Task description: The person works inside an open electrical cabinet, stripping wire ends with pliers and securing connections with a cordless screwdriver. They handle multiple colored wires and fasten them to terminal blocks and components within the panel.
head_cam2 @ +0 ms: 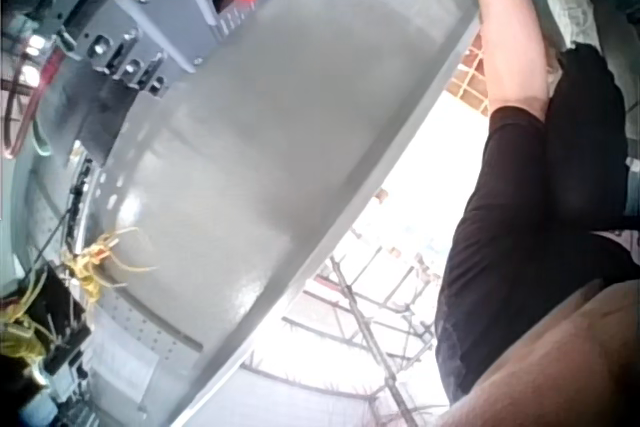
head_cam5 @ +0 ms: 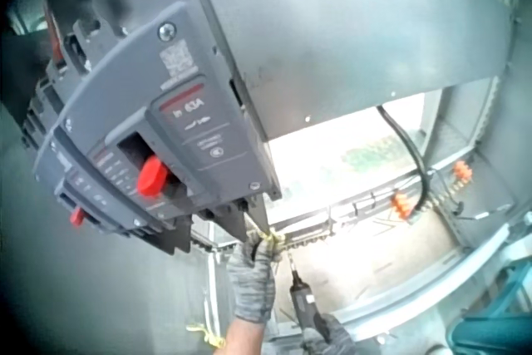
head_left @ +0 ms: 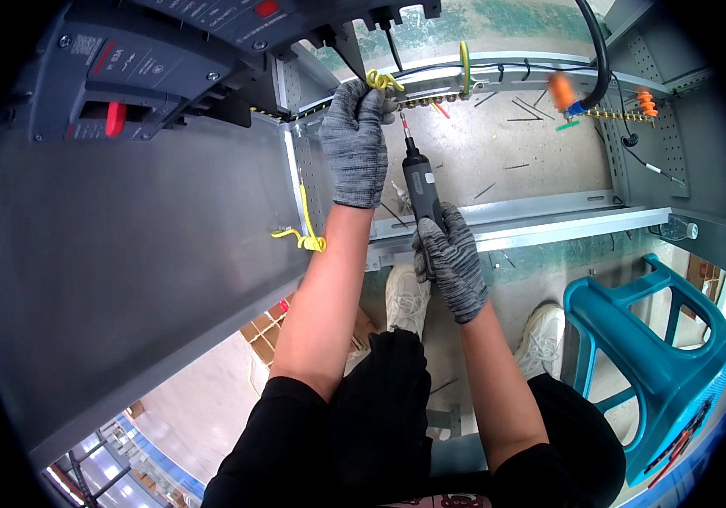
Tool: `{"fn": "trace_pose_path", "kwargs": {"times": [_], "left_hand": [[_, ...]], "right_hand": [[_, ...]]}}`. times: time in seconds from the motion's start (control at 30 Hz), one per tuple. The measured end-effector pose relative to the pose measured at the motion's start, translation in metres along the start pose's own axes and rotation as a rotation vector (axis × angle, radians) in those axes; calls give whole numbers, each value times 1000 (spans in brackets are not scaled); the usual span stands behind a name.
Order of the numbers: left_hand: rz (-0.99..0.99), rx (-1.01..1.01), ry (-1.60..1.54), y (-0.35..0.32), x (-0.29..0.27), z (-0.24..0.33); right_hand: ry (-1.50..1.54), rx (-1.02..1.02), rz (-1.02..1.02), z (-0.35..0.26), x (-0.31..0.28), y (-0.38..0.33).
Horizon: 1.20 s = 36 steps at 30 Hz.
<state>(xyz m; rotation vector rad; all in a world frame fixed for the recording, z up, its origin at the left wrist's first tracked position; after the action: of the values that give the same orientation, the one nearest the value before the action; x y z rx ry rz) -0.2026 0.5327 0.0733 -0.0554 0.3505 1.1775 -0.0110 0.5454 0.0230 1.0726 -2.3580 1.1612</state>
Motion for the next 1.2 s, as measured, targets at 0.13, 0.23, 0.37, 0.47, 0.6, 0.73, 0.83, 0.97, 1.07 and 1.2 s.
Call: {"fn": "trace_pose_path", "kwargs": {"times": [0.13, 0.23, 0.37, 0.47, 0.6, 0.73, 0.83, 0.97, 1.07, 1.2], "left_hand": [[74, 24, 36, -1, -6, -5], [159, 113, 149, -13, -14, -3], [193, 46, 170, -23, -20, -6], [79, -103, 65, -27, -17, -11], [30, -100, 151, -29, -19, -22], [10, -90, 175, -28, -19, -28], [-5, -180, 77, -32, -17, -32], [-38, -255, 92, -32, -17, -35], [-36, -285, 81, -32, -16, -39], [-38, -343, 46, -31, -18, -49]], "right_hand": [[11, -18, -10, 1, 1, 2], [17, 0, -12, 2, 2, 3], [-12, -73, -22, 9, 1, 5], [323, -30, -138, 14, 1, 4], [491, -42, -267, 23, 1, 7], [401, -17, -242, 21, 4, 7], [327, -18, -192, 22, 4, 6], [251, -3, -179, 24, 6, 9], [201, -13, -143, 30, 5, 12], [206, -36, -137, 29, 8, 11]]}}
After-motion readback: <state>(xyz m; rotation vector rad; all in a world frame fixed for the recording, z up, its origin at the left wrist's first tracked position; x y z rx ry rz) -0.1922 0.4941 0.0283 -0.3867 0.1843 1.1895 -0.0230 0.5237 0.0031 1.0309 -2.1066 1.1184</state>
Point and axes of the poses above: each hand's wrist, its own y-axis towards the middle knuckle, its own x-axis out of the palm, z = x × y, the point moved 5 cm from there along y, towards the middle knuckle, and after that the axes turned 14 degrees about y, right-handed, at the moved point
